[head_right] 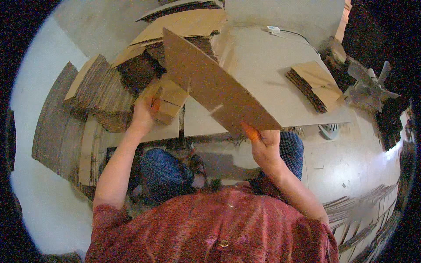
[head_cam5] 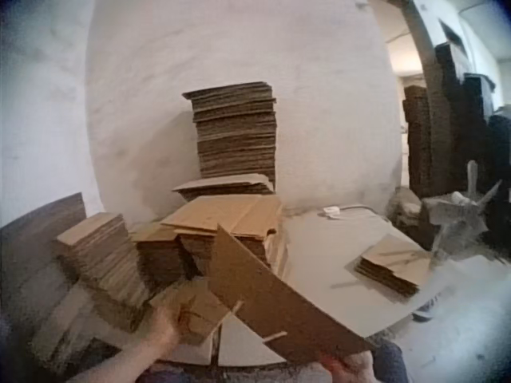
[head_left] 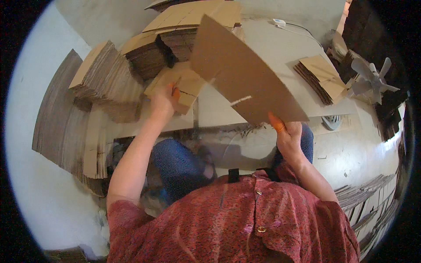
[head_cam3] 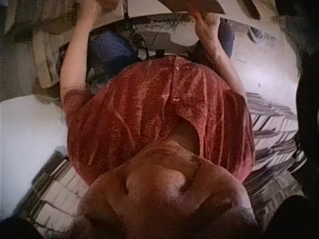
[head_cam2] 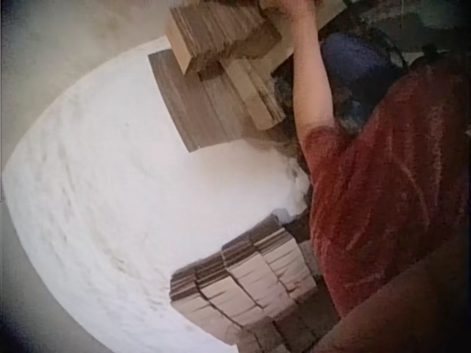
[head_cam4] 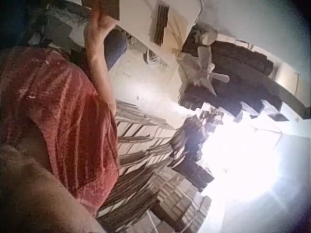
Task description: The person cuts flat cardboard pieces into smaller sections using an orange utility knife. They repeatedly pick up cardboard sheets, score and slice along pre-marked lines, and stack the cut pieces on the table.
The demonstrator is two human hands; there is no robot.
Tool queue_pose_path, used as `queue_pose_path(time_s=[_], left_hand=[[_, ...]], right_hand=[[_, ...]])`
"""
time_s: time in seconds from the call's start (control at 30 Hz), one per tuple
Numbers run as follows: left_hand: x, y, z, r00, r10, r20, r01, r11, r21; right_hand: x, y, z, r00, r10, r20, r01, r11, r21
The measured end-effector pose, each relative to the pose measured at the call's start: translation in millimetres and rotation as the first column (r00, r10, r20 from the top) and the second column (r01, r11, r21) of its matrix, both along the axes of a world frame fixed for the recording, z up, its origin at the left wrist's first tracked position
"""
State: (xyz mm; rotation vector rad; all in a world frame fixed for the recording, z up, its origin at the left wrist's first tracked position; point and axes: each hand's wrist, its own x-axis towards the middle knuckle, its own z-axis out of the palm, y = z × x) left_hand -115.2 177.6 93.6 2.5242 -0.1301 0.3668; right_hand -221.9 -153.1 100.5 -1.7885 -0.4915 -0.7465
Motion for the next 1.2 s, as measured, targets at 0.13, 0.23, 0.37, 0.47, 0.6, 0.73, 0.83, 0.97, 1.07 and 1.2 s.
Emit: queue_pose_path(time_s=[0.13, 0.23, 0.37, 0.47, 0.6, 0.73, 0.83, 0.97, 1.07, 1.2], left_hand=[[-4.2, -48.5, 29.1, 0.974, -0.022, -0.225, 0.068, 0.978, 0.199], [-18.4, -73.0, 50.8, 0.959, -0.204, -0.199, 0.229, 0.967, 0.110], [-27.4, -99.2, 85.9, 0.881, -0.244, -0.406, 0.194, 0.968, -0.159], [-35.5, -125.3, 100.3, 0.850, -0.399, -0.345, 0.367, 0.917, -0.157], [-28.3, -131.4, 66.6, 0.786, -0.592, 0.178, 0.589, 0.805, 0.071], [-34.2, -167.9, 74.0, 0.810, -0.558, -0.182, 0.573, 0.818, 0.041], [-36.4, -179.7, 64.0, 0.821, -0.515, -0.247, 0.559, 0.813, 0.162], [-33.5, -185.0, 53.5, 0.802, -0.546, -0.243, 0.592, 0.781, 0.200], [-19.8, -180.3, 42.2, 0.745, -0.583, -0.323, 0.616, 0.788, -0.002], [-24.5, -183.9, 57.4, 0.720, -0.631, -0.290, 0.647, 0.761, -0.050]], right_hand=[[3.5, 6.0, 19.0, 0.991, -0.092, 0.094, 0.088, 0.995, 0.037], [3.9, -3.5, 24.8, 0.974, -0.171, 0.152, 0.166, 0.985, 0.043], [-8.7, -19.3, 44.2, 0.991, -0.121, 0.057, 0.117, 0.991, 0.063], [-3.7, -30.0, 43.5, 0.980, -0.159, 0.119, 0.163, 0.986, -0.023], [-3.0, -34.7, 40.9, 0.992, -0.118, 0.042, 0.120, 0.990, -0.071], [2.4, -51.2, 22.6, 0.982, -0.168, -0.085, 0.155, 0.979, -0.135], [8.2, -60.0, 6.2, 0.971, -0.220, -0.093, 0.204, 0.966, -0.161], [10.4, -52.1, 11.8, 0.980, -0.197, -0.037, 0.193, 0.977, -0.091], [14.4, -58.7, -3.0, 0.971, -0.212, -0.113, 0.190, 0.965, -0.181], [14.4, -59.6, -0.8, 0.972, -0.203, -0.115, 0.183, 0.969, -0.166]])
